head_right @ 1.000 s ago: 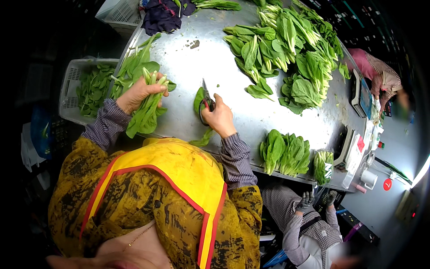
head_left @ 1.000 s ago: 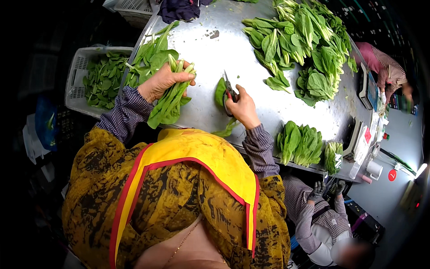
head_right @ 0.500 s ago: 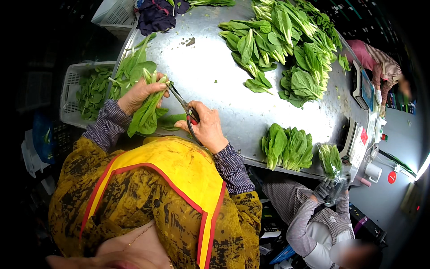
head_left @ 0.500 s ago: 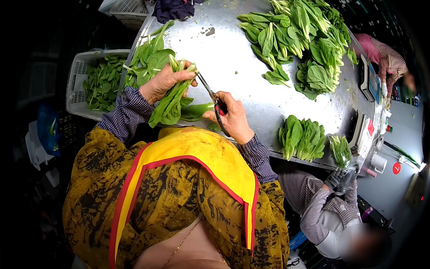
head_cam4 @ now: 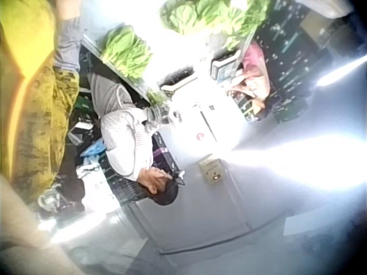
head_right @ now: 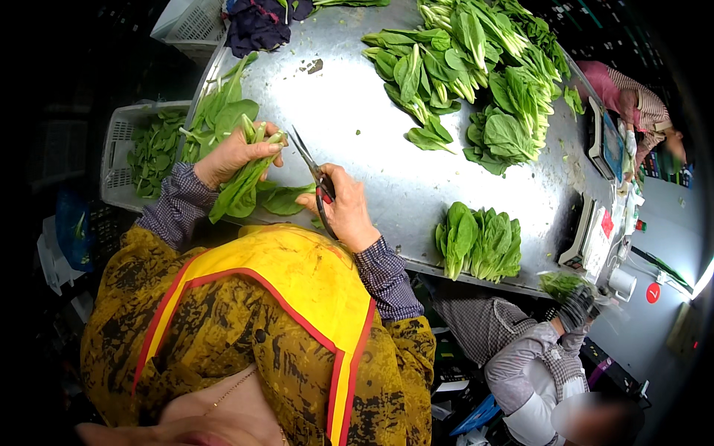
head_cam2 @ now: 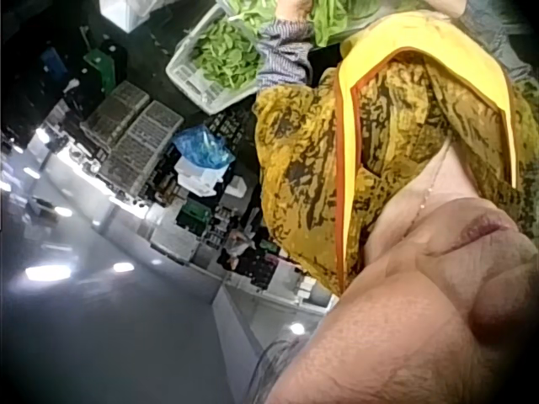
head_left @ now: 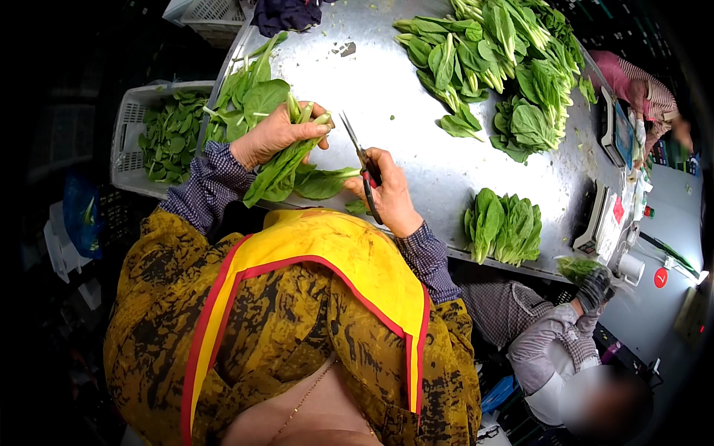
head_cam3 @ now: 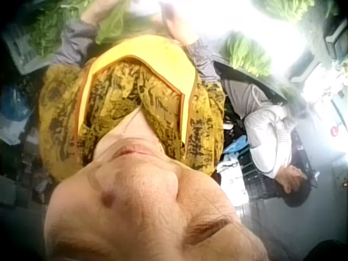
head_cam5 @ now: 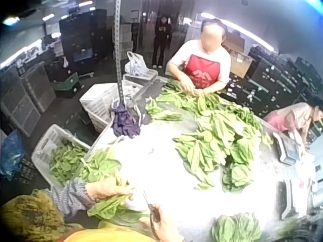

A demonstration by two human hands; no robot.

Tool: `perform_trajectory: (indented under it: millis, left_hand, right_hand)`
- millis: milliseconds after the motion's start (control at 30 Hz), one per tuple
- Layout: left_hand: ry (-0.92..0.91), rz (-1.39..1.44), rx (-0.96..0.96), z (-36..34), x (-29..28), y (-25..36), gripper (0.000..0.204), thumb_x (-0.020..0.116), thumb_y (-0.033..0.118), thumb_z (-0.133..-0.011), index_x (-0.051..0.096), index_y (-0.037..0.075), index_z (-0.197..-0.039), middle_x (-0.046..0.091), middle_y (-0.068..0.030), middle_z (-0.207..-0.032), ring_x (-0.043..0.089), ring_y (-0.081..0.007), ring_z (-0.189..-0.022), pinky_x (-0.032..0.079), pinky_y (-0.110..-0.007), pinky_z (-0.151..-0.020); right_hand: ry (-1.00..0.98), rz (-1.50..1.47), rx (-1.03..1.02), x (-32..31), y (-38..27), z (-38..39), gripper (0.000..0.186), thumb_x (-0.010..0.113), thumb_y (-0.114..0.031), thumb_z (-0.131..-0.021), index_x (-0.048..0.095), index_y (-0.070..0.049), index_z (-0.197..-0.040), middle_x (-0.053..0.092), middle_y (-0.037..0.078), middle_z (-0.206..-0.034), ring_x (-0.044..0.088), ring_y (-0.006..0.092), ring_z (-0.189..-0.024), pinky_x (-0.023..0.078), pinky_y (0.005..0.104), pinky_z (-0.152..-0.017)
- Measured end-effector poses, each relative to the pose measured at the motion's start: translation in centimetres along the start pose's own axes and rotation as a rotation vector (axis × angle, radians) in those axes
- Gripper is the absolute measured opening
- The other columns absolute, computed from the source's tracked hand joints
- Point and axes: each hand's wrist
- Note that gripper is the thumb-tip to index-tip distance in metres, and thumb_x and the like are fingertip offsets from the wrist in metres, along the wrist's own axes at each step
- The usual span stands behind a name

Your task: The person sorts leafy green vegetables by hand and with shears at a stainless steel table, trimming stems and separating them into piles.

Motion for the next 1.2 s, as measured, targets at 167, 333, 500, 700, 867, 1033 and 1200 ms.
perform_trajectory:
  millis: [167,333,500,700,867,1033,1200]
  left_hand:
    - [-0.025,-0.074,-0.049,0.1,-0.1,0.0,0.025,0.064,0.022,-0.089,0.055,0.002,-0.103,0.063,-0.0067,-0.076,0.058,-0.0082,-0.06,0.049,-0.019,-0.049]
    - [-0.059,-0.109,-0.079,0.1,-0.2,0.2,0.027,0.064,0.02,-0.09,0.054,0.001,-0.106,0.064,-0.0072,-0.078,0.06,-0.008,-0.062,0.049,-0.019,-0.049]
    - [-0.074,-0.076,-0.07,0.1,-0.3,0.1,0.029,0.065,0.019,-0.089,0.054,-0.001,-0.107,0.064,-0.0082,-0.078,0.061,-0.0085,-0.063,0.049,-0.019,-0.048]
    - [-0.097,-0.064,-0.104,0.5,0.2,1.2,0.028,0.065,0.018,-0.088,0.055,-0.002,-0.106,0.065,-0.0086,-0.079,0.061,-0.0084,-0.065,0.049,-0.019,-0.047]
    - [-0.104,-0.127,-0.104,0.1,-0.1,0.2,0.025,0.064,0.019,-0.089,0.057,-0.001,-0.101,0.064,-0.0063,-0.079,0.06,-0.0073,-0.066,0.048,-0.019,-0.048]
    - [-0.073,-0.277,-0.109,-0.3,0.1,-0.2,0.032,0.064,0.021,-0.089,0.059,0.001,-0.114,0.063,-0.0024,-0.078,0.058,-0.0056,-0.066,0.047,-0.019,-0.051]
    - [-0.101,-0.339,-0.054,-0.3,0.5,0.0,0.034,0.062,0.019,-0.09,0.058,0.005,-0.12,0.061,0.0006,-0.079,0.056,-0.0047,-0.069,0.047,-0.02,-0.053]
  right_hand:
    - [0.036,0.293,-0.234,-0.1,-0.2,-0.2,0.055,0.079,-0.041,-0.071,0.054,-0.007,-0.107,0.056,0.002,-0.074,0.054,0.0199,-0.067,0.033,0.0339,-0.07]
    - [-0.034,0.237,-0.128,-0.3,-0.2,-0.2,0.055,0.079,-0.041,-0.07,0.055,-0.009,-0.107,0.057,0.001,-0.075,0.053,0.019,-0.066,0.032,0.0334,-0.071]
    - [-0.004,0.24,-0.199,-0.3,0.0,-0.3,0.054,0.079,-0.041,-0.07,0.057,-0.008,-0.105,0.057,0.002,-0.074,0.054,0.0191,-0.065,0.034,0.0343,-0.07]
    - [-0.064,0.264,-0.17,-0.4,0.1,-0.2,0.051,0.079,-0.04,-0.07,0.057,-0.006,-0.102,0.056,0.003,-0.065,0.053,0.0215,-0.061,0.036,0.0355,-0.068]
    - [-0.045,0.148,-0.02,-0.3,-0.3,-0.2,0.049,0.079,-0.038,-0.071,0.056,-0.005,-0.1,0.058,0.004,-0.063,0.054,0.022,-0.058,0.037,0.0362,-0.067]
    - [-0.032,0.275,-0.073,-0.4,-1.0,-0.1,0.052,0.078,-0.041,-0.072,0.055,-0.006,-0.103,0.06,0.004,-0.069,0.057,0.0219,-0.066,0.036,0.0364,-0.071]
    - [-0.039,0.353,-0.122,-0.2,-0.9,0.0,0.052,0.076,-0.043,-0.073,0.055,-0.007,-0.104,0.061,0.003,-0.072,0.057,0.0213,-0.067,0.034,0.0374,-0.073]
Point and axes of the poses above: each hand's wrist, its own z-axis away from the middle knuckle, its own x-axis out of the palm, y = z × x
